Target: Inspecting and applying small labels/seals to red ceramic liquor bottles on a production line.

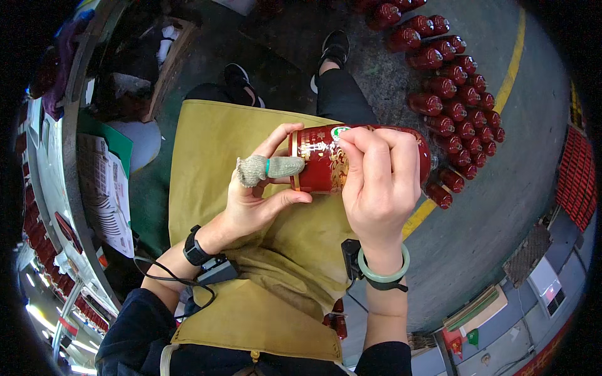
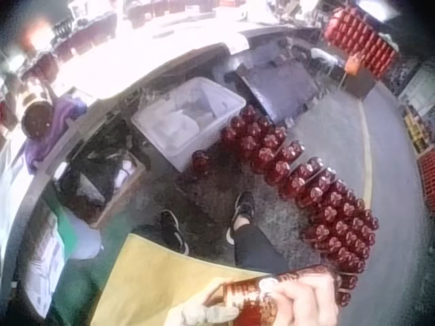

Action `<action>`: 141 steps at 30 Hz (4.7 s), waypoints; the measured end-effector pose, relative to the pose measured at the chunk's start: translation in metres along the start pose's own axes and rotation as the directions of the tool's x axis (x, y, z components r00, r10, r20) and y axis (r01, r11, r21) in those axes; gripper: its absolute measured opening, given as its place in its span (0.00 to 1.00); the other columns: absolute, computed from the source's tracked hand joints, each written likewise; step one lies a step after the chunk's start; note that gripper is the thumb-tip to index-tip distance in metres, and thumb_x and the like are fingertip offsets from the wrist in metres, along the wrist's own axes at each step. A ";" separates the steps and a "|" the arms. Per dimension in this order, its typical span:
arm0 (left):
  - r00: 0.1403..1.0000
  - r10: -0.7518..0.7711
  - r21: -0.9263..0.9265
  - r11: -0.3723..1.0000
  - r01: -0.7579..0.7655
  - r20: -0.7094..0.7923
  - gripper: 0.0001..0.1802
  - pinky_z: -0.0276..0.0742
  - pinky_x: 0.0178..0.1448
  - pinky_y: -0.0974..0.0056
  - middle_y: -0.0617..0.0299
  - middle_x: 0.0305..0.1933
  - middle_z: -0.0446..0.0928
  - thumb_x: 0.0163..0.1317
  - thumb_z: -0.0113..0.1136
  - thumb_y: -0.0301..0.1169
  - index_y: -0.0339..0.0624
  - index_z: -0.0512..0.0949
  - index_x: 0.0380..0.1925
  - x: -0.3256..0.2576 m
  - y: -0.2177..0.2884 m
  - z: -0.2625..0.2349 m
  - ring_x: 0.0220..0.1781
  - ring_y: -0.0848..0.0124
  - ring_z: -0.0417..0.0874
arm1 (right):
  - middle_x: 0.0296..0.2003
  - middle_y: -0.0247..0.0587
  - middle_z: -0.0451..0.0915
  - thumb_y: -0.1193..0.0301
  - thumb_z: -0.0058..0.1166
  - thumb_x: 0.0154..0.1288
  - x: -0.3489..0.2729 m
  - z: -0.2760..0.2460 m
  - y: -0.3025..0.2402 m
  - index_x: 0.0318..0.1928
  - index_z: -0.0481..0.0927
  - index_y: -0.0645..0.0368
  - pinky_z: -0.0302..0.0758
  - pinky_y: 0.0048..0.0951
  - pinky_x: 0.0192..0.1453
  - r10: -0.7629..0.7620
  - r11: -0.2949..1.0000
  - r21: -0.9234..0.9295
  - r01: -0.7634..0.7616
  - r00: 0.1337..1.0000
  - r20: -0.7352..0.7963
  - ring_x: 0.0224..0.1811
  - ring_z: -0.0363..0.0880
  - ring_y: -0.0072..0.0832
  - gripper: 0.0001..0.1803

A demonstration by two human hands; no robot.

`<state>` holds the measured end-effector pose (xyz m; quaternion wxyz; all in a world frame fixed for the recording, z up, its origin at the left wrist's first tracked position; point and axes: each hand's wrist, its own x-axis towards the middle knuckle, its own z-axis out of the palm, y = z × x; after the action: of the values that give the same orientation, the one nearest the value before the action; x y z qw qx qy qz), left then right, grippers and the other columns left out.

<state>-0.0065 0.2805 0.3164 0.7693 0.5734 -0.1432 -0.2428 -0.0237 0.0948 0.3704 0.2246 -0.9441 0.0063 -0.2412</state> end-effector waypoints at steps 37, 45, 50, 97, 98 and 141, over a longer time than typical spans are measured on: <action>0.998 -0.061 -0.090 0.994 0.058 -0.029 0.38 0.90 0.55 0.59 0.56 0.73 0.63 0.54 0.77 0.24 0.36 0.70 0.65 0.000 0.005 -0.001 0.69 0.61 0.75 | 0.35 0.39 0.73 0.79 0.67 0.48 0.000 -0.008 -0.017 0.40 0.84 0.62 0.72 0.37 0.42 -0.126 0.964 0.261 0.058 0.959 0.252 0.36 0.74 0.35 0.15; 0.998 -0.051 -0.017 0.999 0.052 0.035 0.29 0.87 0.61 0.60 0.47 0.79 0.52 0.59 0.71 0.18 0.37 0.71 0.60 -0.004 0.005 -0.006 0.71 0.57 0.73 | 0.34 0.40 0.78 0.80 0.66 0.61 0.003 -0.019 0.000 0.37 0.84 0.63 0.82 0.42 0.51 0.003 1.000 0.021 -0.003 1.000 -0.017 0.38 0.78 0.35 0.04; 0.989 0.090 0.149 0.983 -0.107 0.114 0.17 0.86 0.59 0.61 0.47 0.80 0.51 0.62 0.69 0.19 0.36 0.77 0.49 0.000 -0.001 -0.012 0.70 0.59 0.74 | 0.33 0.40 0.81 0.79 0.61 0.66 -0.001 -0.015 0.010 0.37 0.83 0.65 0.82 0.48 0.58 0.048 0.999 -0.012 -0.049 0.996 -0.072 0.36 0.79 0.34 0.01; 0.926 -0.345 -0.065 0.932 0.358 0.151 0.49 0.86 0.62 0.59 0.54 0.74 0.64 0.53 0.79 0.23 0.38 0.60 0.72 0.032 0.013 -0.023 0.72 0.62 0.71 | 0.31 0.44 0.81 0.80 0.59 0.67 0.028 -0.010 0.006 0.37 0.80 0.64 0.78 0.33 0.38 0.159 0.987 -0.017 -0.158 0.982 0.099 0.32 0.82 0.39 0.01; 0.921 -0.356 -0.054 0.928 0.369 0.159 0.50 0.84 0.63 0.58 0.55 0.74 0.64 0.51 0.80 0.24 0.38 0.61 0.72 0.032 0.013 -0.023 0.73 0.63 0.71 | 0.31 0.44 0.81 0.80 0.59 0.67 0.026 -0.010 0.008 0.37 0.80 0.64 0.78 0.33 0.38 0.160 0.987 -0.017 -0.159 0.982 0.098 0.32 0.82 0.39 0.01; 0.997 0.011 -0.038 0.999 -0.009 0.074 0.33 0.80 0.69 0.50 0.46 0.77 0.60 0.55 0.76 0.22 0.39 0.73 0.61 0.043 -0.001 -0.026 0.72 0.58 0.71 | 0.33 0.57 0.85 0.71 0.52 0.73 0.092 0.008 0.025 0.40 0.83 0.64 0.81 0.48 0.46 0.479 0.877 -0.313 -0.365 0.724 0.497 0.40 0.85 0.54 0.10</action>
<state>0.0425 0.2786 0.3046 0.7752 0.5488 -0.1699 -0.2627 0.0641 0.0649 0.3955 0.1725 -0.9628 0.1791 0.1059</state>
